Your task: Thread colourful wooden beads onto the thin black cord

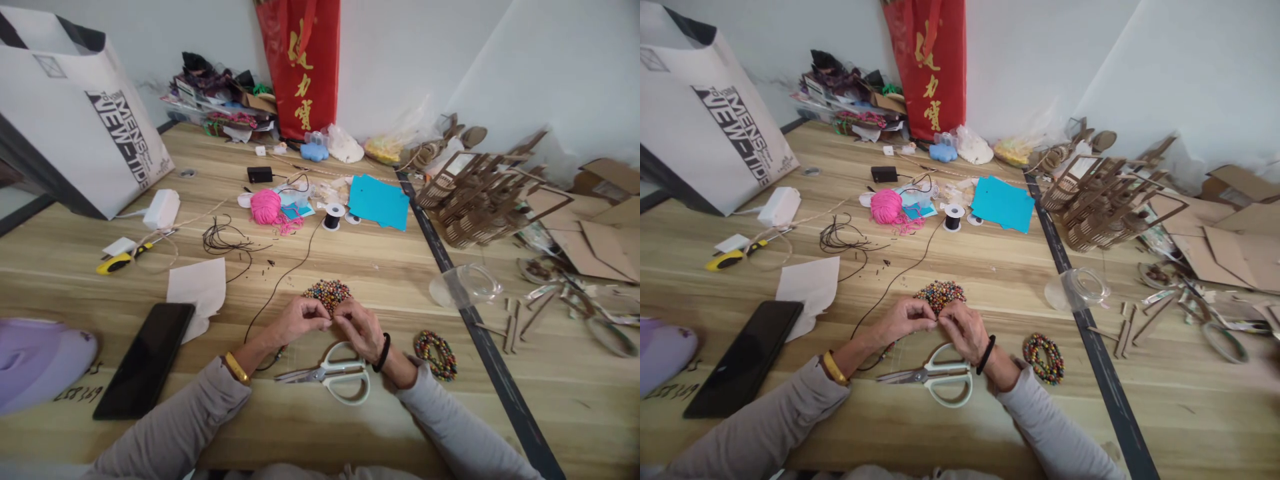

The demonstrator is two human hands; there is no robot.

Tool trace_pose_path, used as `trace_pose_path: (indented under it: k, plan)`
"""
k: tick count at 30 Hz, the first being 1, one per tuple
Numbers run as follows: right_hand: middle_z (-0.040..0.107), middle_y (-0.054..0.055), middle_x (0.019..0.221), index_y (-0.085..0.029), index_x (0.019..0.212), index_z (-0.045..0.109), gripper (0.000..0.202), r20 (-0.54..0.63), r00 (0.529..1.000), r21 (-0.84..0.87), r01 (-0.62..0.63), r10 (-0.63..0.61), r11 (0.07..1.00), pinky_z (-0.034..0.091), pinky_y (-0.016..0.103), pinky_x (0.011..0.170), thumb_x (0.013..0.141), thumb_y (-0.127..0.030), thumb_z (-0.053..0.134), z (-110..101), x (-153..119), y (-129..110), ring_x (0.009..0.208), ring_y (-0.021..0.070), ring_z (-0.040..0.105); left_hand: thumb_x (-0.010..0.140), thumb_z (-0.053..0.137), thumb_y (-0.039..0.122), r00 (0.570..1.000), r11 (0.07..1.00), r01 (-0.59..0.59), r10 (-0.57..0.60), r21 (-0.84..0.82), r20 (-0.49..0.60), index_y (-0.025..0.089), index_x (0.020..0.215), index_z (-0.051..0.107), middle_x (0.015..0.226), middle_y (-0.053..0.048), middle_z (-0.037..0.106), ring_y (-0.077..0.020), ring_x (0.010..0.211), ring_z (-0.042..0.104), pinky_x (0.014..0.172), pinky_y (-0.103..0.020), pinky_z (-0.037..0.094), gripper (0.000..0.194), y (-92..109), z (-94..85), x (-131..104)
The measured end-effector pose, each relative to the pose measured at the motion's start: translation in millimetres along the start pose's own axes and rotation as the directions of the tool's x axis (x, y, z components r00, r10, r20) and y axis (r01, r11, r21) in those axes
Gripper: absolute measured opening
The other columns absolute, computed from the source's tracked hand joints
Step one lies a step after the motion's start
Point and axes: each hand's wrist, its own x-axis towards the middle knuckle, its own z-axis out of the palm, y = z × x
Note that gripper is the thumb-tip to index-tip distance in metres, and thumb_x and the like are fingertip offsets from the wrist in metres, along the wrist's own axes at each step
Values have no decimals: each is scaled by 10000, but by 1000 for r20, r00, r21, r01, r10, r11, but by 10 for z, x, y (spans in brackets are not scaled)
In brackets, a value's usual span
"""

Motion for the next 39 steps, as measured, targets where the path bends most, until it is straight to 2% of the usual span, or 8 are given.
trace_pose_path:
  k: [11, 18, 30, 39]
  plan:
    - [575, 23, 744, -188, 852, 542, 158, 2, 1000, 5, 24, -24, 1000, 447, 237, 592, 967, -240, 446, 17, 18, -24, 659, 128, 540, 679, 726, 340, 1000, 1000, -6, 6, -26, -7, 117, 765, 636, 702, -4, 593, -114, 666, 503, 619, -220, 378, 256, -47, -4, -7]
    - [585, 27, 747, -195, 861, 545, 159, 13, 1000, -12, 24, -24, 1000, 446, 244, 576, 964, -260, 444, 15, 5, -9, 654, 135, 546, 693, 714, 335, 998, 999, -47, 47, 8, -44, 110, 734, 652, 698, -17, 606, -118, 674, 508, 636, -229, 380, 237, -72, -7, 7]
    - [585, 23, 728, -199, 857, 532, 123, 21, 999, -20, 34, -34, 999, 445, 242, 571, 949, -240, 462, 8, 17, -12, 641, 137, 549, 685, 720, 339, 997, 998, -61, 61, 15, -42, 116, 700, 671, 679, -19, 634, -128, 669, 528, 650, -237, 396, 229, -51, -18, 20]
    - [592, 30, 743, -204, 862, 541, 128, 34, 999, -8, 37, -37, 999, 457, 246, 582, 953, -247, 462, 4, 17, -12, 654, 140, 561, 654, 739, 327, 998, 999, -24, 22, -41, -55, 116, 692, 653, 681, -19, 631, -128, 672, 532, 656, -236, 398, 231, -27, -14, 19]
